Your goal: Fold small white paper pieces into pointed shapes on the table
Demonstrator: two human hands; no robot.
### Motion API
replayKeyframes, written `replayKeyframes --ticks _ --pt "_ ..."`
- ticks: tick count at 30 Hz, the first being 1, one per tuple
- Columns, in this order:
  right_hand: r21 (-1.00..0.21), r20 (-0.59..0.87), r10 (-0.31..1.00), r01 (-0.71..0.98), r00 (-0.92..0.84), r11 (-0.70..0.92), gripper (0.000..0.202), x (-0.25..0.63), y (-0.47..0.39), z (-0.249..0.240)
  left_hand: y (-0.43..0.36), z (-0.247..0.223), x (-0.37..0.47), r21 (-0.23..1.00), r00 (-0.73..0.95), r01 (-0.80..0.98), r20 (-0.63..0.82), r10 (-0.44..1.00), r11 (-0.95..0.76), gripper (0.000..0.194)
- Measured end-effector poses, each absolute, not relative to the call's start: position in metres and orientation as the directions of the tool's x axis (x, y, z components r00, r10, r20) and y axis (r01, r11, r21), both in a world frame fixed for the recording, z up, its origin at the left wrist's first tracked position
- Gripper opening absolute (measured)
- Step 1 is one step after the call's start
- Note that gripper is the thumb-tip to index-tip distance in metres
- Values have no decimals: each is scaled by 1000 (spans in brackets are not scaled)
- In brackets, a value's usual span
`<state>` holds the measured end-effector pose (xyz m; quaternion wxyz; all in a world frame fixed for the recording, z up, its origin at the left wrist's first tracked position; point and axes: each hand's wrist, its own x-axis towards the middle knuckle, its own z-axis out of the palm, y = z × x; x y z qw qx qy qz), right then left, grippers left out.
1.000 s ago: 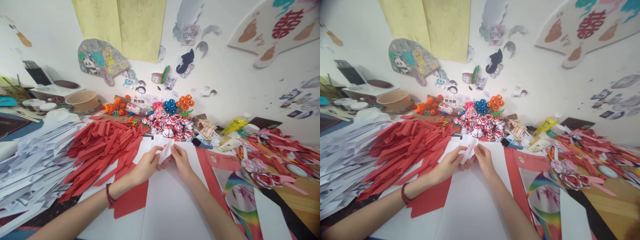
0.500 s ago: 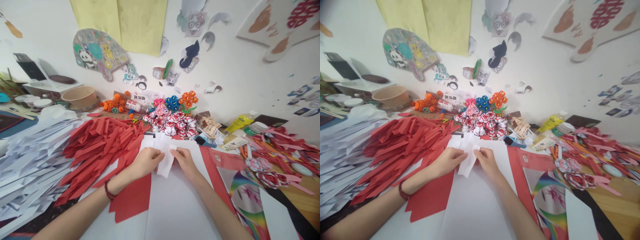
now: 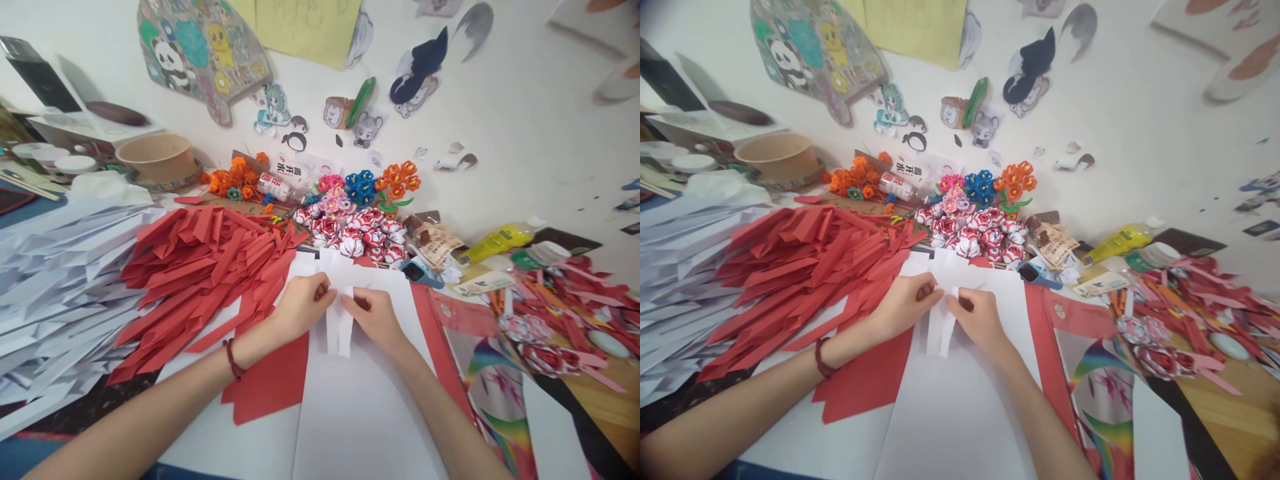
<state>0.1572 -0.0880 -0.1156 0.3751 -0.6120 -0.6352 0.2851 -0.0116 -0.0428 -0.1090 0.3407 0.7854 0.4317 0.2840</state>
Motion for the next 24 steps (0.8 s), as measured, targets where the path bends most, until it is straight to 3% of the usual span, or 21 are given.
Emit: replayKeyframes --ticks 4,14,19,24 --pt "-670 182 983 735 26 104 30 152 -90 -114 -45 -113 -14 655 476 603 162 864 -455 13" --pt "-451 167 984 892 58 24 28 150 -92 -117 -51 -110 -11 352 530 758 157 833 -549 11" --pt "-455 217 971 891 99 11 24 150 -93 -118 -53 -108 -11 262 591 732 213 778 -628 12" --pt "-430 376 926 891 28 148 25 150 -97 -121 -54 -111 -12 176 649 685 293 702 -706 15"
